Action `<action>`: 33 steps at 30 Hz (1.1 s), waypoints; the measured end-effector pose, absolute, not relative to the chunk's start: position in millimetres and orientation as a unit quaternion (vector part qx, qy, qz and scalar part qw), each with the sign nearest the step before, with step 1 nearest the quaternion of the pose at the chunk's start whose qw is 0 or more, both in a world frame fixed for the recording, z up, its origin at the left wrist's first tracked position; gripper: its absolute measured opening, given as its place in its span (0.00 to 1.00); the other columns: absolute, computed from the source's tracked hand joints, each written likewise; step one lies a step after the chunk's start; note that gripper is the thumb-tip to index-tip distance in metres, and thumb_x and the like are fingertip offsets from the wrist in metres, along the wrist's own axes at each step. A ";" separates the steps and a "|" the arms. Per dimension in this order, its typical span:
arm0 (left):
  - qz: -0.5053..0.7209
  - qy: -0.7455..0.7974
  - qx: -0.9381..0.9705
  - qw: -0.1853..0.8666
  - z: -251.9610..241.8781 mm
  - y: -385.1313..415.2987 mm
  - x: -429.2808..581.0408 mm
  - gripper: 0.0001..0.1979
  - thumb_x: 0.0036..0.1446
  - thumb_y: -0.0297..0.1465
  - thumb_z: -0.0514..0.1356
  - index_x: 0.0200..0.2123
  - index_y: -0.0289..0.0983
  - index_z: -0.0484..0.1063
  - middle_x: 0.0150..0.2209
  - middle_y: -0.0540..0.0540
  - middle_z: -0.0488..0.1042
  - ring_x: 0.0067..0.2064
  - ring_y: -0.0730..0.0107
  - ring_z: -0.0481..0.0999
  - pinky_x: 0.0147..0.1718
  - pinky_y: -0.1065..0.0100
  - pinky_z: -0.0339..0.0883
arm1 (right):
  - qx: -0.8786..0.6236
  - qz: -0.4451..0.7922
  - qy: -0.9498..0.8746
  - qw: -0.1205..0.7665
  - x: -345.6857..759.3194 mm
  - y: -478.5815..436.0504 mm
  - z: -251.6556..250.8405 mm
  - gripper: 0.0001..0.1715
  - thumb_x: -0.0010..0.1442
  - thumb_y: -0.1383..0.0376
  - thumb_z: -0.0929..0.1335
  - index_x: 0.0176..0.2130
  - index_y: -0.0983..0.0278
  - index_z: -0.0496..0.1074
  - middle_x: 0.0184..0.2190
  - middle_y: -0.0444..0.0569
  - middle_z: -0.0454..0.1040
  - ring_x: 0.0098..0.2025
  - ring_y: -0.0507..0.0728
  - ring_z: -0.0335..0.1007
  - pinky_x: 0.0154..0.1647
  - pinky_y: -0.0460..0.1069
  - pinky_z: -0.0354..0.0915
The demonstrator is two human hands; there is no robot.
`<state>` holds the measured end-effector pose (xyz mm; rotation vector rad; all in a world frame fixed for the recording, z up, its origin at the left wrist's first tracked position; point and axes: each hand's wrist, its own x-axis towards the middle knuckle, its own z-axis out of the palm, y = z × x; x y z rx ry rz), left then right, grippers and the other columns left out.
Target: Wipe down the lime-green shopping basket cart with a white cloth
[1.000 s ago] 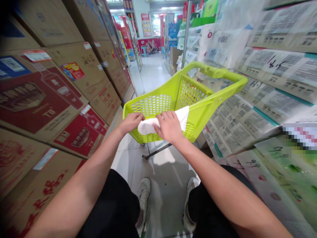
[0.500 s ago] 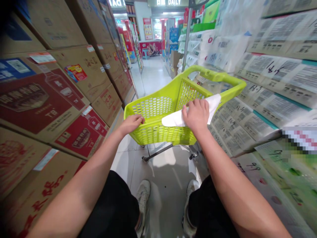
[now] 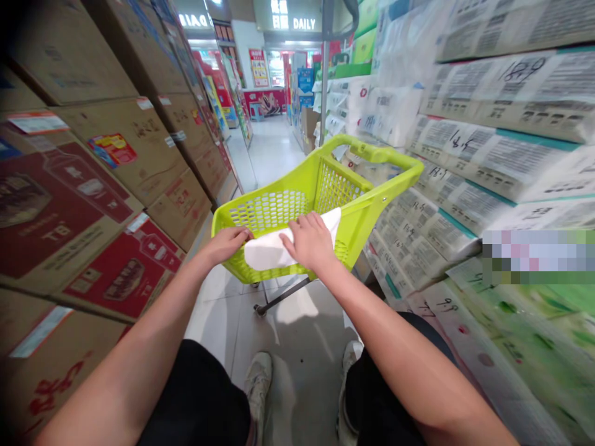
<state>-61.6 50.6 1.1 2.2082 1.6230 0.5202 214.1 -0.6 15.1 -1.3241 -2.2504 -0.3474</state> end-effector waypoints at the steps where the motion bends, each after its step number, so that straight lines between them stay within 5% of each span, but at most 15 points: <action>1: 0.188 0.570 0.780 0.179 0.1 50.9 -62.0 0.22 0.63 0.44 0.46 0.35 0.40 0.77 0.43 0.43 0.83 0.48 0.53 0.80 0.49 0.58 0.70 | -0.520 -0.143 -0.802 0.256 227.1 6.9 18.6 0.30 0.74 0.49 0.58 0.51 0.67 0.77 0.44 0.61 0.75 0.52 0.69 0.64 0.65 0.65 0.55; 6: 0.204 0.538 0.795 0.191 -1.5 47.8 -53.6 0.22 0.63 0.44 0.46 0.33 0.41 0.76 0.41 0.45 0.82 0.47 0.55 0.79 0.49 0.59 0.69 | -0.585 -0.187 -0.730 0.300 250.5 20.7 19.6 0.26 0.73 0.55 0.60 0.52 0.67 0.78 0.49 0.63 0.75 0.57 0.71 0.64 0.70 0.71 0.48; 13: 0.187 0.546 0.792 0.199 -1.6 52.5 -57.2 0.24 0.63 0.46 0.46 0.35 0.39 0.77 0.43 0.41 0.83 0.46 0.53 0.80 0.47 0.59 0.70 | -0.379 -0.085 -0.883 0.263 174.3 -27.1 -2.6 0.38 0.72 0.46 0.62 0.68 0.67 0.65 0.60 0.63 0.71 0.62 0.70 0.60 0.69 0.66 0.53; 19: 0.188 0.584 0.768 0.180 -5.4 60.4 -77.6 0.24 0.63 0.47 0.47 0.38 0.40 0.79 0.46 0.42 0.84 0.49 0.51 0.81 0.50 0.59 0.71 | -0.486 -0.121 -0.830 0.245 216.3 1.7 22.4 0.31 0.75 0.48 0.57 0.54 0.66 0.76 0.45 0.61 0.76 0.50 0.68 0.65 0.58 0.63 0.59; 24: 0.189 0.581 0.771 0.177 -5.6 61.1 -76.3 0.23 0.64 0.45 0.46 0.35 0.40 0.78 0.42 0.44 0.84 0.47 0.53 0.81 0.48 0.59 0.71 | -0.580 -0.207 -0.734 0.285 264.1 27.7 31.8 0.28 0.74 0.53 0.56 0.50 0.67 0.77 0.44 0.62 0.75 0.51 0.71 0.63 0.60 0.66 0.55; 33: 0.184 0.580 0.772 0.185 -1.7 59.1 -79.1 0.25 0.63 0.47 0.47 0.38 0.41 0.80 0.45 0.44 0.84 0.49 0.53 0.80 0.48 0.60 0.72 | -0.373 -0.093 -0.892 0.239 188.5 -13.4 10.8 0.34 0.72 0.45 0.61 0.62 0.66 0.70 0.52 0.61 0.74 0.54 0.68 0.63 0.62 0.63 0.56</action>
